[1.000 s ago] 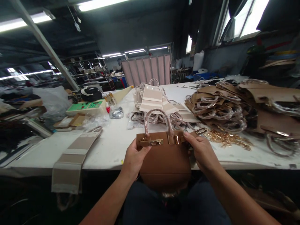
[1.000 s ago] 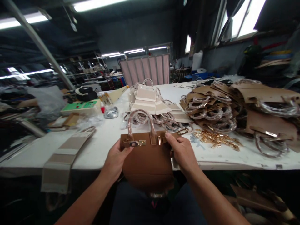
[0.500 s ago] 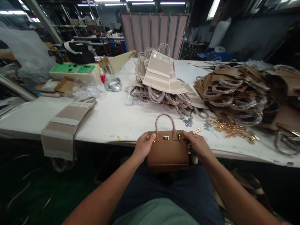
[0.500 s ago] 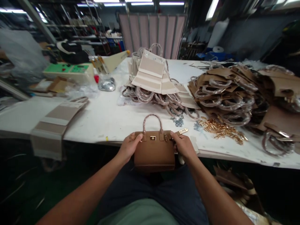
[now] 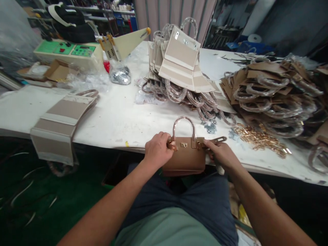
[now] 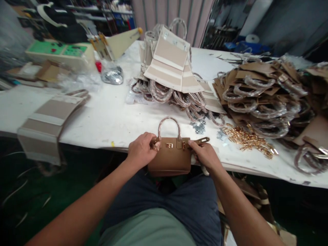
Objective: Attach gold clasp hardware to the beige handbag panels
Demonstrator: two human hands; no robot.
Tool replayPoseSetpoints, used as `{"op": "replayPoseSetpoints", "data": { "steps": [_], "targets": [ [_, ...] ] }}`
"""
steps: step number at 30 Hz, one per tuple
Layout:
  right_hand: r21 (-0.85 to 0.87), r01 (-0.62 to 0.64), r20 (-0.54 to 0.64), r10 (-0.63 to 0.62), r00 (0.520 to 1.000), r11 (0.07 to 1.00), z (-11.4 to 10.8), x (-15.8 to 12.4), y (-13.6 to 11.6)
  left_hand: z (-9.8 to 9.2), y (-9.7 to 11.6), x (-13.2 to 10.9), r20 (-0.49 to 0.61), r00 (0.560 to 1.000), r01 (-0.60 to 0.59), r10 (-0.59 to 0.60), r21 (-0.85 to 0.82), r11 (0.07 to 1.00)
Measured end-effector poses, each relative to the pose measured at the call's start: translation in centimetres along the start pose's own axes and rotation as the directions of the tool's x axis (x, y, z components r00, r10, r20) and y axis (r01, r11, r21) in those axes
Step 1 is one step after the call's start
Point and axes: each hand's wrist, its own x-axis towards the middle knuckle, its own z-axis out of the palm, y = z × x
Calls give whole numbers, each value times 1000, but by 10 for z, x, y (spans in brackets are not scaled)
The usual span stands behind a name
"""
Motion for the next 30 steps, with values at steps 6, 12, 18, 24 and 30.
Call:
{"op": "replayPoseSetpoints", "data": {
  "steps": [6, 12, 18, 24, 30],
  "targets": [
    [68, 64, -145, -54, 988, 996, -9, 3, -19, 23, -14, 21, 11, 998, -69, 69, -11, 998],
    [552, 313, -214, -232, 949, 773, -9, 1, -79, 34, -16, 30, 60, 997, -49, 49, 2, 999],
    [832, 161, -3, -285, 958, 532, 25, 61, -126, 30, -15, 32, 67, 997, -38, 38, -6, 999],
    [829, -62, 213, -211, 954, 557, 73, 118, -113, 32, -15, 32, 92, 996, -15, 16, -5, 1000],
    [789, -292, 416, -121, 901, 541, 90, 125, -102, 33, -13, 33, 106, 994, -6, 6, -1, 1000]
  ]
}}
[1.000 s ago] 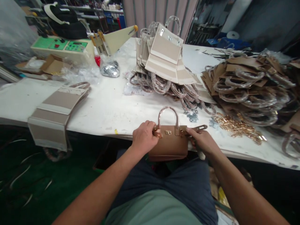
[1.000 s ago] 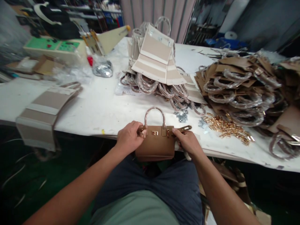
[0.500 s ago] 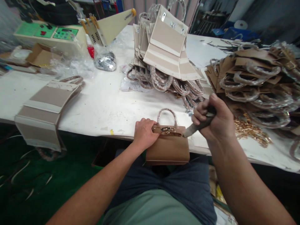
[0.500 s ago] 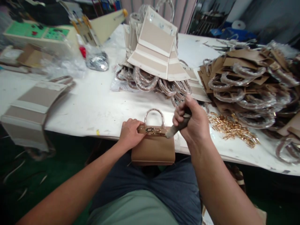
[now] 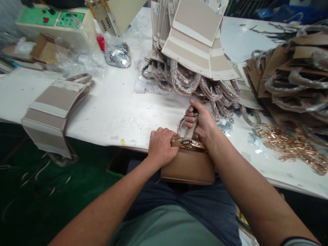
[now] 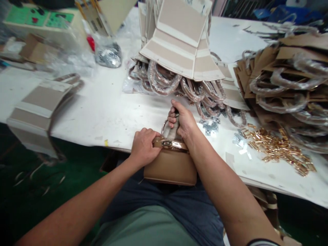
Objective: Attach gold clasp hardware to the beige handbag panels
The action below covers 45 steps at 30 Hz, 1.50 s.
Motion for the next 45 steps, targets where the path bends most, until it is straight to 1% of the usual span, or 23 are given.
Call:
{"op": "replayPoseSetpoints", "data": {
  "steps": [5, 12, 16, 22, 39, 43, 45],
  "targets": [
    [64, -71, -18, 72, 997, 995, -4, 9, 2, 1, 3, 0, -9, 1000, 4, -4, 16, 1000],
    [87, -113, -16, 115, 993, 990, -4, 15, 6, 1, 9, 2, -9, 999, 38, -38, 27, 999],
    [110, -133, 11, 133, 991, 985, -6, 16, 7, 2, 9, 3, -18, 999, 29, -28, 32, 999],
    [99, -144, 2, 145, 989, 985, -7, 18, 10, 1, 12, 2, -27, 999, 32, -31, 68, 997],
    [105, -131, 2, 131, 991, 986, -4, 14, 14, 5, 13, 3, -48, 998, 40, -37, 70, 997],
    [98, -129, 27, 127, 991, 987, -6, 18, 16, 5, 12, 2, -63, 998, 30, -26, 68, 997],
    [73, -71, 26, 69, 997, 995, -5, 15, 8, 5, 10, 2, -76, 997, 18, -14, 57, 998]
  ]
}}
